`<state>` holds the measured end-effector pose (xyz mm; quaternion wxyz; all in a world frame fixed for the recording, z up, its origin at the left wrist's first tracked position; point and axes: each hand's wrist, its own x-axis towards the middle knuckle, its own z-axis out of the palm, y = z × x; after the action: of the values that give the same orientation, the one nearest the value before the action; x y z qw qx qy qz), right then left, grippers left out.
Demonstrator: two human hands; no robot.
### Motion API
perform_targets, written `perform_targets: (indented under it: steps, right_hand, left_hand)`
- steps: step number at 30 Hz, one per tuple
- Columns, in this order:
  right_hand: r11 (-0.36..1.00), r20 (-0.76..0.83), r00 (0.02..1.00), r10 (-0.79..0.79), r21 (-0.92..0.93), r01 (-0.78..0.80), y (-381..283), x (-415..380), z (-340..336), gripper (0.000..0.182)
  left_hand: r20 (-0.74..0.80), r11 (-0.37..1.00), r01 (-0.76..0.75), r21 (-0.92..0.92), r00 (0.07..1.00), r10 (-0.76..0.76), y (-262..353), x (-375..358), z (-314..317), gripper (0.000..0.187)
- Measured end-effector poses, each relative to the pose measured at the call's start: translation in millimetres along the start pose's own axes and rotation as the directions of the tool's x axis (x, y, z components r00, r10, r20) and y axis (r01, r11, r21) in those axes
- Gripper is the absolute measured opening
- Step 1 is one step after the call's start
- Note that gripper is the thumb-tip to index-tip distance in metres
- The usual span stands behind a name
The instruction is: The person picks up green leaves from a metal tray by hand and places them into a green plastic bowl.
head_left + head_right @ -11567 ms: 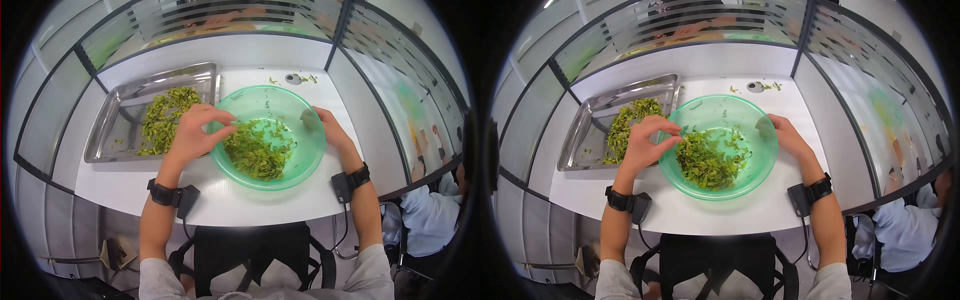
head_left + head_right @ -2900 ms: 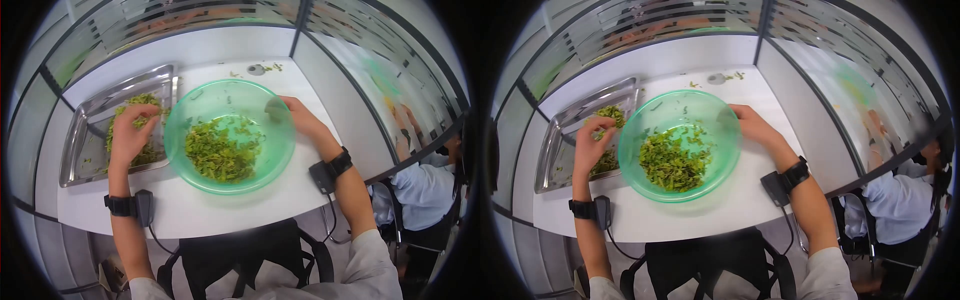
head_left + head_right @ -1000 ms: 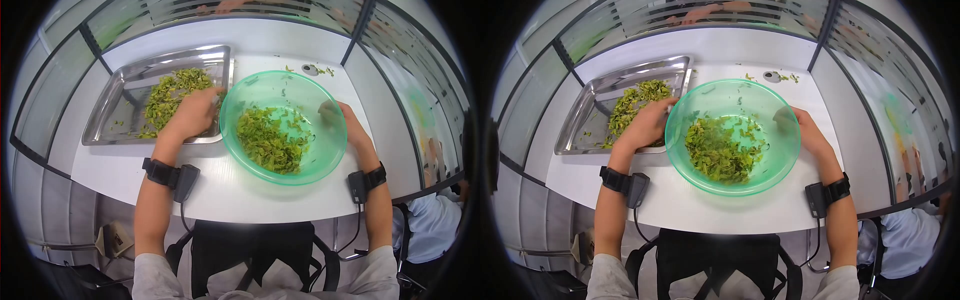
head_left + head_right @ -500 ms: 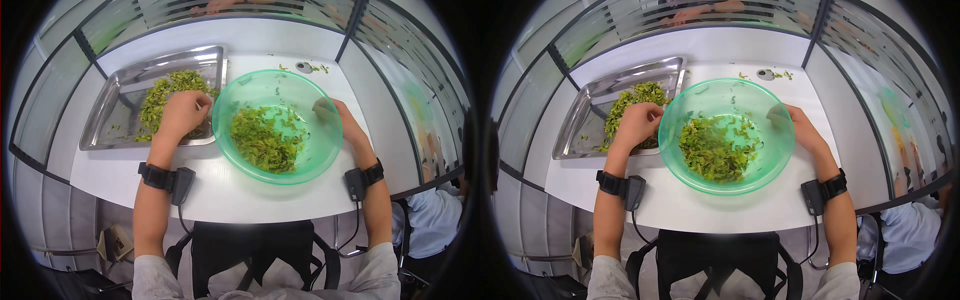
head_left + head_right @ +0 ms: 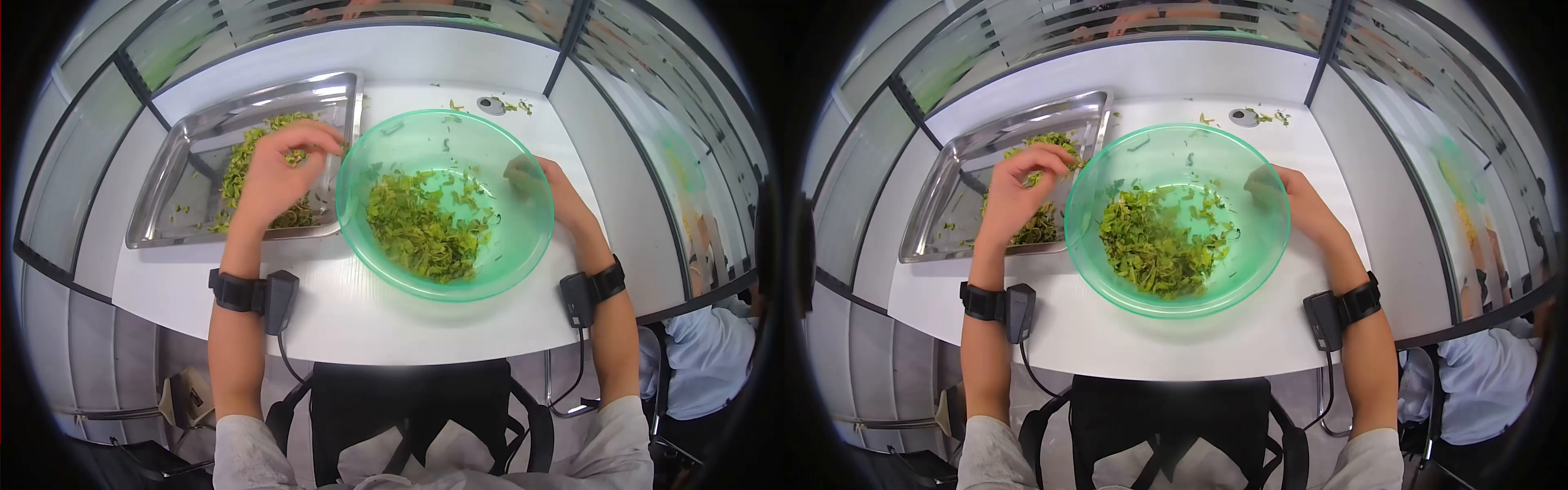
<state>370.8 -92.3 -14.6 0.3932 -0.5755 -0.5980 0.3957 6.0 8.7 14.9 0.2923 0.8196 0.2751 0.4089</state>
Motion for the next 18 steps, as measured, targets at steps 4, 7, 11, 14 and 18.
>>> perform_targets:
  steps: [4,7,11,14,18]
  right_hand:
    - [1.0,0.003,1.0,0.002,0.013,-0.002,2.4,-0.3,-0.1,0.025]
    - [1.0,0.0,1.0,-0.011,0.026,0.011,2.4,-0.7,0.8,0.024]
    - [0.999,0.02,1.0,-0.008,0.04,0.007,4.7,0.9,-1.1,0.023]
    - [1.0,0.009,1.0,-0.012,0.025,0.012,3.0,0.1,-0.8,0.023]
    - [0.999,-0.001,1.0,-0.019,0.026,0.019,4.6,0.7,0.9,0.022]
  left_hand:
    - [0.094,0.915,0.173,0.365,0.971,-0.221,-17.8,-7.6,-26.8,0.015]
    - [0.268,0.841,0.228,0.491,0.879,-0.394,-33.6,-13.4,-26.7,0.013]
    - [0.207,0.838,0.256,0.482,0.896,-0.393,-33.2,-11.7,-22.5,0.013]
    - [0.189,0.828,0.243,0.505,0.905,-0.38,-33.6,-12.7,-24.0,0.019]
    - [0.281,0.873,0.153,0.462,0.909,-0.308,-22.7,-16.1,-25.9,0.021]
